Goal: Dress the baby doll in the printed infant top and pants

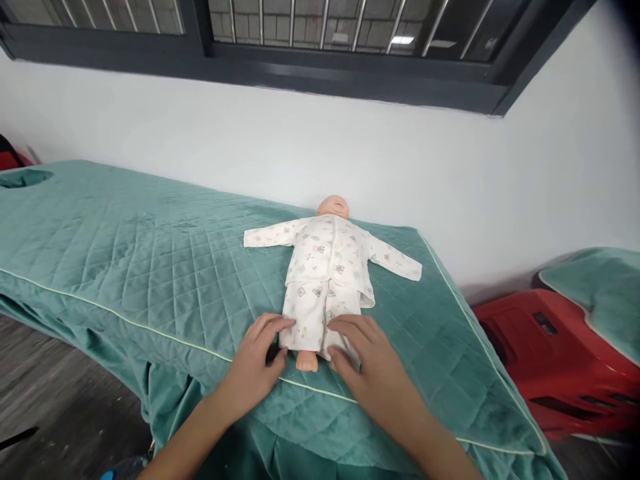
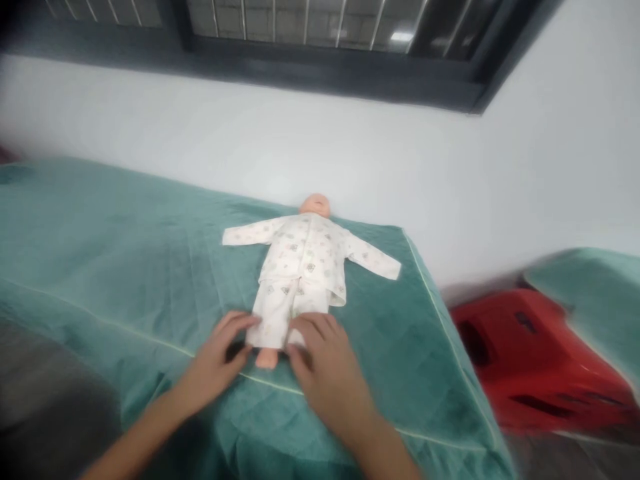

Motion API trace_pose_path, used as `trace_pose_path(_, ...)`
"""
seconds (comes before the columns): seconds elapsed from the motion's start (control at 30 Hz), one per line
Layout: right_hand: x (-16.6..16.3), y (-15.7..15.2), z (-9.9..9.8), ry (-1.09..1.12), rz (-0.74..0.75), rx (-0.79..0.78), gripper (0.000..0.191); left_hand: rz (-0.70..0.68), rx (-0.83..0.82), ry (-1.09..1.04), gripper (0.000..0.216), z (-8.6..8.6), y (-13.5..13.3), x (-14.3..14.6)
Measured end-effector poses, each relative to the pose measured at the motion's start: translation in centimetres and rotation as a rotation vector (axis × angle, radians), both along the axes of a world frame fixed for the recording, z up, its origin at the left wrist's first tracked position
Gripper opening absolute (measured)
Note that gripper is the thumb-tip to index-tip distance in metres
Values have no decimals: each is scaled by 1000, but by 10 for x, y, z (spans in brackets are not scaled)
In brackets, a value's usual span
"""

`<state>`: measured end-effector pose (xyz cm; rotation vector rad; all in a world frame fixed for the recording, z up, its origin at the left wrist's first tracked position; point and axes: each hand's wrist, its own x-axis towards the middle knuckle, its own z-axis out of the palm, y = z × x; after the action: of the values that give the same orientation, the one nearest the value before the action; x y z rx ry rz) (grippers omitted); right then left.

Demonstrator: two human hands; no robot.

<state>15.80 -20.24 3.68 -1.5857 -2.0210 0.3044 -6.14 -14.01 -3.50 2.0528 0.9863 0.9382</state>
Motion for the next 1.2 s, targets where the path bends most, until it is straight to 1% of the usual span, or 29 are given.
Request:
trace_pose_path(0.03,-7,-2,3,-33,7,-49,25,19,11,16,41,-2,-3,1)
trace_pose_path(0.1,-21,-4,4,-93,-11,-93,25,63,35,32,38,-5,-5,5)
trace_pose_path(0.17,-32,-2,1,-147,-54,-92,21,94,43,18,29,-8,-5,10)
trace_pose_path(0.23,-39,2,-5,-181,-102,-87,14,108,11,-22,19,-7,-5,14)
trace_pose_path(0.3,-43,6,-11,-180,-130,-79,13,118,-70,-76,13,-2,-7,17)
trace_pose_path(0.4,-42,6,-13,-102,-130,-30,13,113,-202,-167,10,12,-15,16)
trace_pose_path(0.5,-38,-3,-9,-10,-114,45,15,131,-218,-234,9,26,-23,11)
trace_pose_path(0.57,-36,-11,-7,12,-107,86,18,176,-184,-254,9,30,-28,7)
trace_pose_path(0.63,-34,-16,-8,-2,-95,105,20,220,-143,-245,10,26,-30,5)
trace_pose_path(0.7,-34,-20,-12,-37,-77,105,21,241,-99,-205,10,17,-32,5)
trace_pose_path(0.8,-34,-23,-17,-87,-64,114,22,216,-60,-113,10,1,-34,7)
trace_pose_path(0.87,-32,-26,-18,-89,-55,129,22,205,-42,-72,10,-4,-35,8)
trace_pose_path(0.9,-29,-28,-18,-75,-51,134,23,206,-28,-61,10,-5,-37,8)
trace_pose_path(0.97,-22,-30,-17,-23,-46,135,25,220,32,-55,11,1,-40,9)
trace_pose_path(1.03,-10,-32,-18,43,-79,136,28,215,122,-44,16,12,-44,11)
trace_pose_path(1.1,1,-31,-23,103,-152,130,31,165,219,-2,22,25,-46,16)
trace_pose_path(1.2,12,-29,-34,146,-259,57,35,62,345,158,33,37,-46,32)
